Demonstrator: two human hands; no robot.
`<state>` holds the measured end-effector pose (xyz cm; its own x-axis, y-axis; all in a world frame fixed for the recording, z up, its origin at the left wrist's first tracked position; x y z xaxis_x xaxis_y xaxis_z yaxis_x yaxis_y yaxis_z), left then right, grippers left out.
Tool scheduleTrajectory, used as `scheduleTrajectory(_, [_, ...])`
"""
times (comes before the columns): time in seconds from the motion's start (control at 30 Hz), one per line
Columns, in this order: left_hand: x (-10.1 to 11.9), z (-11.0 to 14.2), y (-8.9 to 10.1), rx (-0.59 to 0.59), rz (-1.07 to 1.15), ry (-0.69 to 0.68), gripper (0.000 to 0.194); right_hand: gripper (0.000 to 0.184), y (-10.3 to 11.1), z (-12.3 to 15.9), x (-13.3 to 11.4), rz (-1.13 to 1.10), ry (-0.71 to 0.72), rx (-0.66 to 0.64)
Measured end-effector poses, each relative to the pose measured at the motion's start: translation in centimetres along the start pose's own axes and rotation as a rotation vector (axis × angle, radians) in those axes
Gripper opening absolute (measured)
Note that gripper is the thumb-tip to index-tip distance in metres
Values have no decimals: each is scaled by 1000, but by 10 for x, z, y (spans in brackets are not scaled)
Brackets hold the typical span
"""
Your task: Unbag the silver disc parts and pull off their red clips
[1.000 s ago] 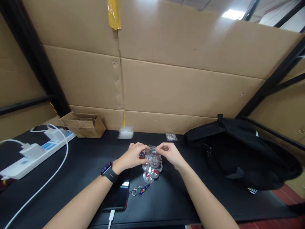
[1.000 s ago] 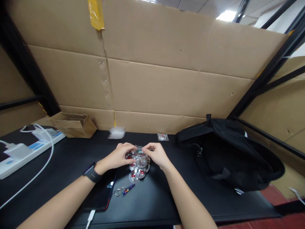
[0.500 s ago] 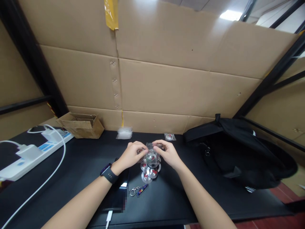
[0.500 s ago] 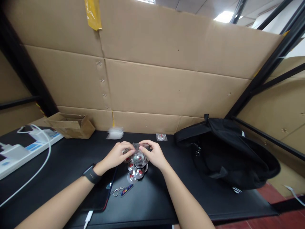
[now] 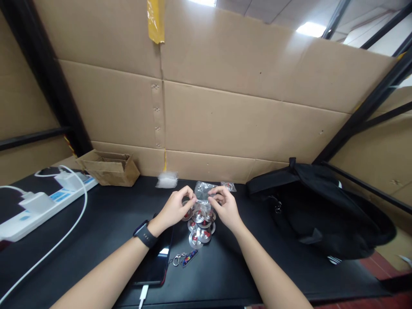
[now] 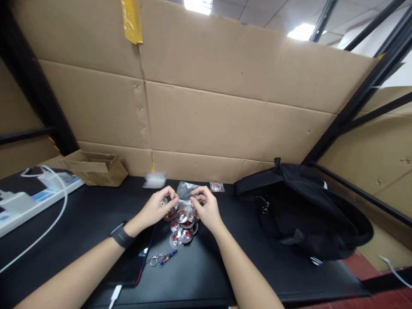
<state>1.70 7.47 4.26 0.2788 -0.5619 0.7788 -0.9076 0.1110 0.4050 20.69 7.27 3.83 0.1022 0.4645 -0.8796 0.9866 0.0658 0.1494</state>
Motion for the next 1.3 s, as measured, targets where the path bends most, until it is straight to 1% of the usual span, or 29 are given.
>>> scheduleTrajectory(0.03, [4,0,1,-5,3,-30,14,16,-1,0,-2,18,10,-18])
scheduleTrajectory(0.1, [10,-1,2,-24,18,-69,12,14,-2,0,-5,55,12,-49])
scheduleTrajectory(0.17, [10,-1,1,-53,33,-68,15,22,-2,0,-4,67,-12,-63])
scheduleTrajectory(0.23, [5,-1,-1,-66,50,-50,25,35,-3,0,-3,62,-31,-89])
scheduleTrajectory(0.3, [0,-1,1,-26,59,-35,43,48,-5,1,0,65,-39,-126])
scheduleTrajectory(0.37, [-4,-1,6,46,38,-26,62,57,-5,1,3,77,-49,-140])
scheduleTrajectory(0.4, [-5,-1,10,86,13,-24,67,60,-4,1,5,81,-56,-139])
scheduleTrajectory(0.43, [-4,-1,14,123,-22,-27,68,62,-3,1,7,80,-63,-134])
scheduleTrajectory(0.5, [2,0,21,156,-117,-72,61,67,-2,1,8,68,-74,-117])
scheduleTrajectory(0.53, [8,0,22,137,-177,-115,58,69,-2,0,8,62,-79,-109])
scheduleTrajectory(0.57, [14,0,21,96,-243,-169,57,70,-1,0,7,57,-84,-103])
scheduleTrajectory(0.67, [27,4,13,-76,-427,-321,65,73,0,-1,5,43,-101,-88])
scheduleTrajectory(0.7, [29,5,10,-118,-477,-349,64,73,-1,-1,4,35,-105,-89])
scheduleTrajectory(0.73, [29,6,7,-146,-520,-367,60,74,-1,-1,4,26,-107,-90])
scheduleTrajectory(0.8, [30,7,2,-167,-583,-384,43,75,-3,-1,3,-4,-113,-100])
scheduleTrajectory(0.87, [31,8,-2,-159,-614,-396,28,76,-6,1,3,-43,-119,-115])
scheduleTrajectory(0.93, [34,10,-6,-154,-635,-416,24,75,-9,2,3,-73,-121,-141])
scheduleTrajectory(1.0, [36,12,-10,-158,-663,-434,23,72,-13,4,3,-79,-113,-171])
scheduleTrajectory(1.1, [33,12,-13,-166,-710,-437,24,69,-17,6,4,-56,-88,-197])
scheduleTrajectory(1.17, [26,9,-10,-158,-745,-403,21,67,-15,4,7,-10,-62,-185])
scheduleTrajectory(1.23, [15,3,4,-99,-795,-308,17,63,-9,1,8,69,-24,-152])
scheduleTrajectory(1.3, [0,-3,26,8,-858,-167,13,59,1,-3,10,176,17,-116])
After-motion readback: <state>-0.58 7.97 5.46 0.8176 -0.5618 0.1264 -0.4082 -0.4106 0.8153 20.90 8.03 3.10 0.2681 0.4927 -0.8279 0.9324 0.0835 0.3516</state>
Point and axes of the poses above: each hand's wrist, its own z-axis away from the middle knuckle, its own y-axis out of the back of the hand, x = y × z, the point moved 7 cm from there along -z, towards the middle knuckle
